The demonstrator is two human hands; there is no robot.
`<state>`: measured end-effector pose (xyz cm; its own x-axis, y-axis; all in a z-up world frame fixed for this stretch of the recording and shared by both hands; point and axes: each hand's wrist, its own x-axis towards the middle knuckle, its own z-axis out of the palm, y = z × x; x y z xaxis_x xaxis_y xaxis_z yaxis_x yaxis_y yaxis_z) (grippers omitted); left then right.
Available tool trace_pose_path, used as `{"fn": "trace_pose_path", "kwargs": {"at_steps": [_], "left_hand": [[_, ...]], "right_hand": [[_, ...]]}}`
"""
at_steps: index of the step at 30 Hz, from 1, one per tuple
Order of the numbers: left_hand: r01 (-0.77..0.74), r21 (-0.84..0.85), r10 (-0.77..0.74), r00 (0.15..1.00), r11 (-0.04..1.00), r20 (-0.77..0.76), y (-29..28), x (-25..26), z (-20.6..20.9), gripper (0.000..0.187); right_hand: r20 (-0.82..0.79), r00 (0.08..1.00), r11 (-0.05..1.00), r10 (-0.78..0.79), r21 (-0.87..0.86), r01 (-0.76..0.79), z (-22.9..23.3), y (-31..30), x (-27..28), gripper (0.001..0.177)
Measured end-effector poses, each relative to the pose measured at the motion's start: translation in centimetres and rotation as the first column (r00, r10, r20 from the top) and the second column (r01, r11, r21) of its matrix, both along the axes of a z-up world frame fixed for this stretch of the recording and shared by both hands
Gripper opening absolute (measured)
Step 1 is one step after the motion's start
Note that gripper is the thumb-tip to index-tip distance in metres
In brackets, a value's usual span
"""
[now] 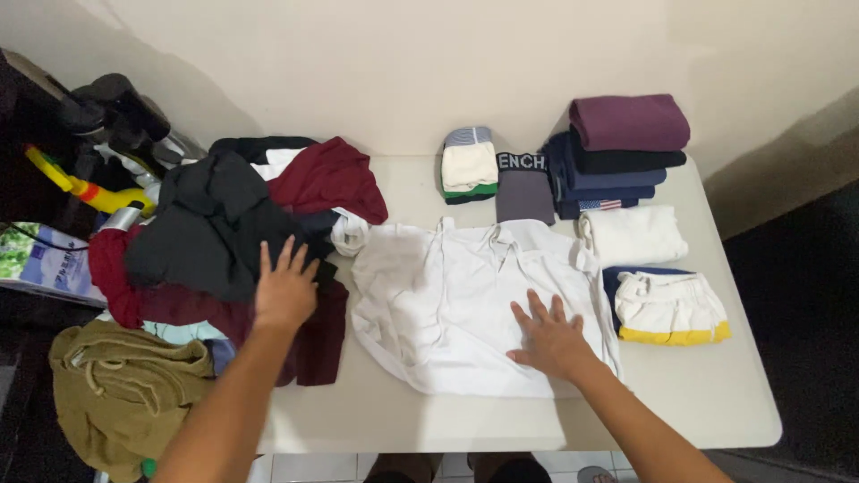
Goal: Folding several items of clothing, including t-shirts and shorts, and organizing them into stacks on a white table.
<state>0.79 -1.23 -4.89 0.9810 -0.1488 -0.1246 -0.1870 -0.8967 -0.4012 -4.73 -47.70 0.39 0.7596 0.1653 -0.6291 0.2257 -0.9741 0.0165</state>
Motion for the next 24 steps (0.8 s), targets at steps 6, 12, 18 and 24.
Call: {"fn": "trace_pose_path", "kwargs": {"at_steps": [6,12,18,24], "left_hand": [[0.004,-0.227,0.006,0.999,0.974,0.044,-11.6,2.3,2.0,0.045],[0.332,-0.645,-0.476,0.878,0.689,-0.057,-15.8,-1.8,-0.3,0.069],[0.258,-0.664,-0.528,0.814,0.702,-0.243,-11.4,-6.4,-1.3,0.073],[0.357,-0.658,-0.643,0.722,0.663,-0.255,-8.6,-10.6,1.3,0.051]], "right_hand": [[0.240,0.969,0.986,-0.065,0.164,0.026,1.2,1.7,3.2,0.093],[0.356,0.932,0.977,0.070,0.166,-0.137,0.8,2.8,4.2,0.095],[0.187,0.975,0.979,0.122,0.141,-0.149,0.3,0.1,-0.7,0.086],[0.191,0.935,0.854,0.299,0.383,-0.352,1.3,-4.9,-6.6,0.072]]}}
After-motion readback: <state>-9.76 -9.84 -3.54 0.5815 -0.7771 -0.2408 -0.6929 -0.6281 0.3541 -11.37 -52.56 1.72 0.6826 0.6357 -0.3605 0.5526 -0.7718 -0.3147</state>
